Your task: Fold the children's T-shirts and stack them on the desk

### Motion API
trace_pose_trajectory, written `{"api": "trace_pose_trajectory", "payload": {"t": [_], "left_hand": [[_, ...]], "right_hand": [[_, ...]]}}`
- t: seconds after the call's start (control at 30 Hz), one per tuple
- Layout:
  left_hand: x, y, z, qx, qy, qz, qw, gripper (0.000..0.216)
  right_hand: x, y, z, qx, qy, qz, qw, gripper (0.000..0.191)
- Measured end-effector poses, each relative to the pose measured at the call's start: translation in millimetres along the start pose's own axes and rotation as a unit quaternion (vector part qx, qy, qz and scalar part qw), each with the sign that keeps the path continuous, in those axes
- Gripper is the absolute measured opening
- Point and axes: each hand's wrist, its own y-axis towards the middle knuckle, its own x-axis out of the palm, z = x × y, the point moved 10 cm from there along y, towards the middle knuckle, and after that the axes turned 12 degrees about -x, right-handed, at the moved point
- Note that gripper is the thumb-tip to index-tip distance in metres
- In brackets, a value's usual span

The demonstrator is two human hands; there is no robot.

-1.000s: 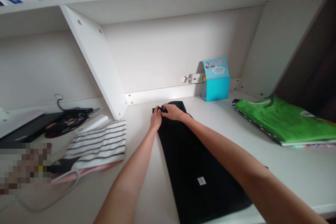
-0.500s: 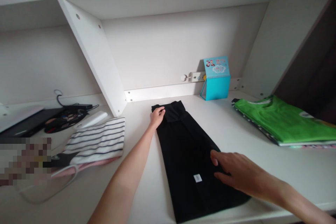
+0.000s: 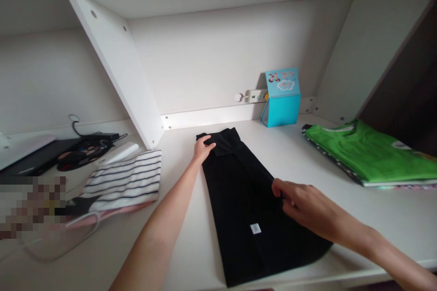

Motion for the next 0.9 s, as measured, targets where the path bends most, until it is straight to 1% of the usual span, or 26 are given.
{"api": "trace_pose_trajectory", "payload": {"t": [0.07, 0.1, 0.13, 0.2, 0.27, 0.3, 0.33, 0.37, 0.4, 0.43, 0.47, 0.53, 0.63, 0.73, 0.8, 0.9], "left_hand": [[-3, 5, 1, -0.004, 0.002, -0.002, 1.000, 0.040], [-4, 8, 2, -0.006, 0.004, -0.004, 1.000, 0.039], [-6, 10, 2, -0.007, 0.008, -0.006, 1.000, 0.038], [-7, 12, 1, -0.012, 0.021, -0.007, 1.000, 0.035], [-8, 10, 0, -0.012, 0.040, 0.000, 0.999, 0.032], [-9, 8, -1, -0.010, 0.049, 0.007, 0.999, 0.030], [-8, 6, -1, -0.006, 0.057, 0.014, 0.998, 0.028], [-8, 4, -2, -0.002, 0.063, 0.020, 0.998, 0.027], [-8, 1, -2, 0.000, 0.068, 0.025, 0.997, 0.028], [-8, 0, -2, 0.001, 0.072, 0.029, 0.997, 0.028], [-8, -1, -2, 0.001, 0.076, 0.033, 0.997, 0.029], [-9, -1, -3, 0.000, 0.083, 0.037, 0.996, 0.032], [-10, 0, -2, 0.005, 0.093, 0.040, 0.995, 0.036], [-11, 0, 1, 0.022, 0.087, 0.049, 0.995, 0.039], [-11, -2, 4, 0.034, 0.080, 0.057, 0.995, 0.040], [-12, -3, 6, 0.033, 0.073, 0.065, 0.995, 0.041]], "right_hand": [[-14, 0, -7, -0.005, 0.050, 0.018, 0.999, 0.022], [-17, -1, -12, -0.008, 0.074, 0.015, 0.997, 0.022], [-17, -2, -17, -0.012, 0.098, -0.002, 0.995, 0.022], [-5, -3, -31, -0.042, 0.161, -0.082, 0.983, 0.021], [6, 1, -45, -0.087, 0.234, -0.169, 0.953, 0.017], [7, 8, -48, -0.107, 0.265, -0.192, 0.939, 0.017], [4, 21, -46, -0.119, 0.281, -0.192, 0.933, 0.019], [-2, 41, -35, -0.115, 0.271, -0.169, 0.941, 0.020], [-10, 64, -19, -0.095, 0.241, -0.130, 0.957, 0.020], [-17, 89, 1, -0.065, 0.196, -0.086, 0.975, 0.020], [-24, 113, 25, -0.017, 0.133, -0.040, 0.990, 0.018], [-28, 156, 62, 0.047, 0.075, 0.014, 0.996, 0.018], [-16, 205, 103, 0.116, 0.054, 0.055, 0.990, 0.022], [0, 235, 125, 0.157, 0.057, 0.072, 0.983, 0.031], [8, 249, 129, 0.167, 0.058, 0.080, 0.981, 0.031], [11, 261, 128, 0.181, 0.040, 0.117, 0.976, 0.028]]}}
